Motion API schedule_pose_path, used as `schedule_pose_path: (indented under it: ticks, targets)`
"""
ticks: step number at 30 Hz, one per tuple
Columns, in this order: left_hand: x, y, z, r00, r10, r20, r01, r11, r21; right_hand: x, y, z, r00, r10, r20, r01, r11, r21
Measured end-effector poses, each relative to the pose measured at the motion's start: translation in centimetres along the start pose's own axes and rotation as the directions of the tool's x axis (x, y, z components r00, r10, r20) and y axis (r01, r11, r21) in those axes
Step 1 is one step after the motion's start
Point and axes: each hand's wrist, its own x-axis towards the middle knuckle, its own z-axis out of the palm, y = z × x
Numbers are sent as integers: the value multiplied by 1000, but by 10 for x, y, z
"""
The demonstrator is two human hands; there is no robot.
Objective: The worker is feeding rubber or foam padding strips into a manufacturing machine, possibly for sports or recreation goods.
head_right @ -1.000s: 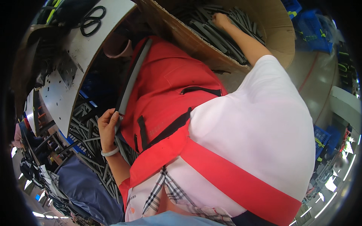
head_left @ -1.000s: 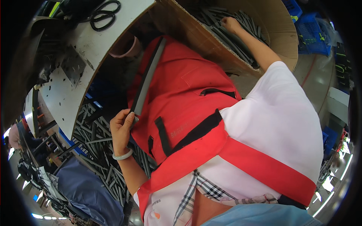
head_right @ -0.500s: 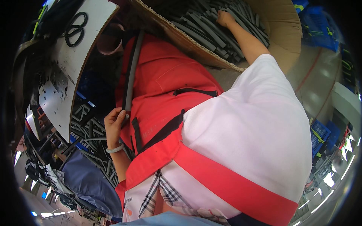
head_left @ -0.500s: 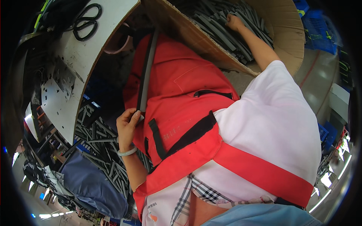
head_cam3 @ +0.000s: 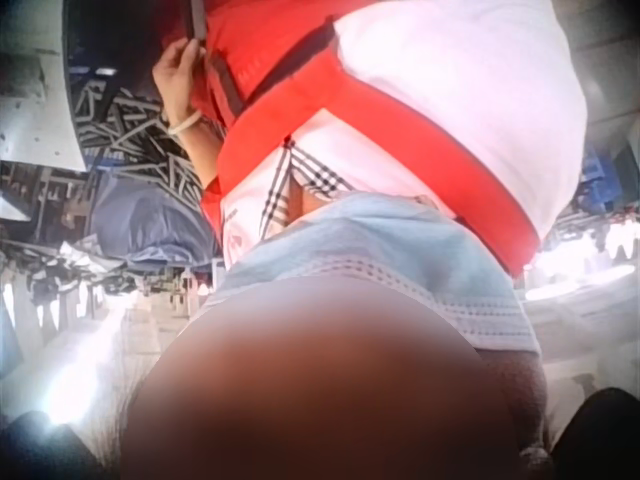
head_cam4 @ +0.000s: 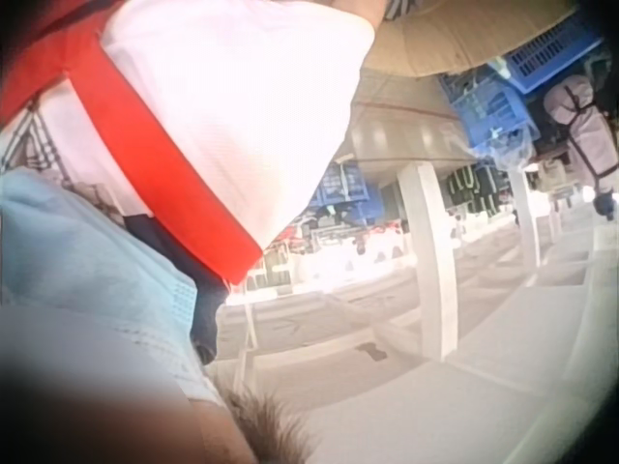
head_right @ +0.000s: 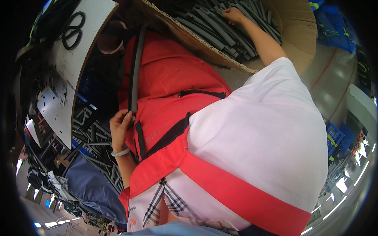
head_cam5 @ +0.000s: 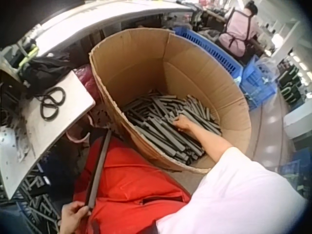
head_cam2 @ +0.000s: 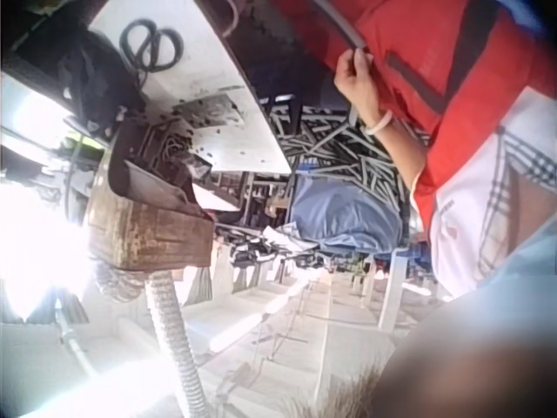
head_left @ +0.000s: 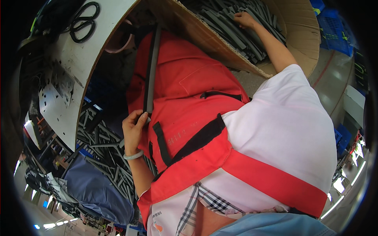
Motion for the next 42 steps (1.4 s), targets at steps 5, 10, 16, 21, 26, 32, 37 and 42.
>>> schedule_pose_path:
  ticks: [5,10,16,21,26,32,37,42]
  targets:
    - [-3,-3,0,1000,-2,-9,2,1000,-6,-8,-5,6,998,8,60,-13,996,88]
    - [-1,0,2,1000,10,0,-10,1000,3,-3,10,7,999,-10,44,5,993,116]
    - [-1,-4,3,999,36,10,-36,999,-3,-3,10,7,997,-50,62,38,982,185]
    - [-3,-9,4,998,56,1,-56,998,31,-8,0,9,995,-96,-29,98,994,56]
    - [-1,-10,5,998,55,10,-55,998,24,-3,14,13,997,11,-82,11,965,263]
    - [0,-5,9,997,68,-30,-67,997,30,-2,12,11,993,27,-118,2,971,241]
    - [-6,-9,3,995,91,-40,-89,994,55,0,-15,8,998,-23,-63,23,1000,10]
    - [-16,8,-2,986,137,-91,-136,990,22,-16,-122,-21,890,-295,-347,396,878,268]
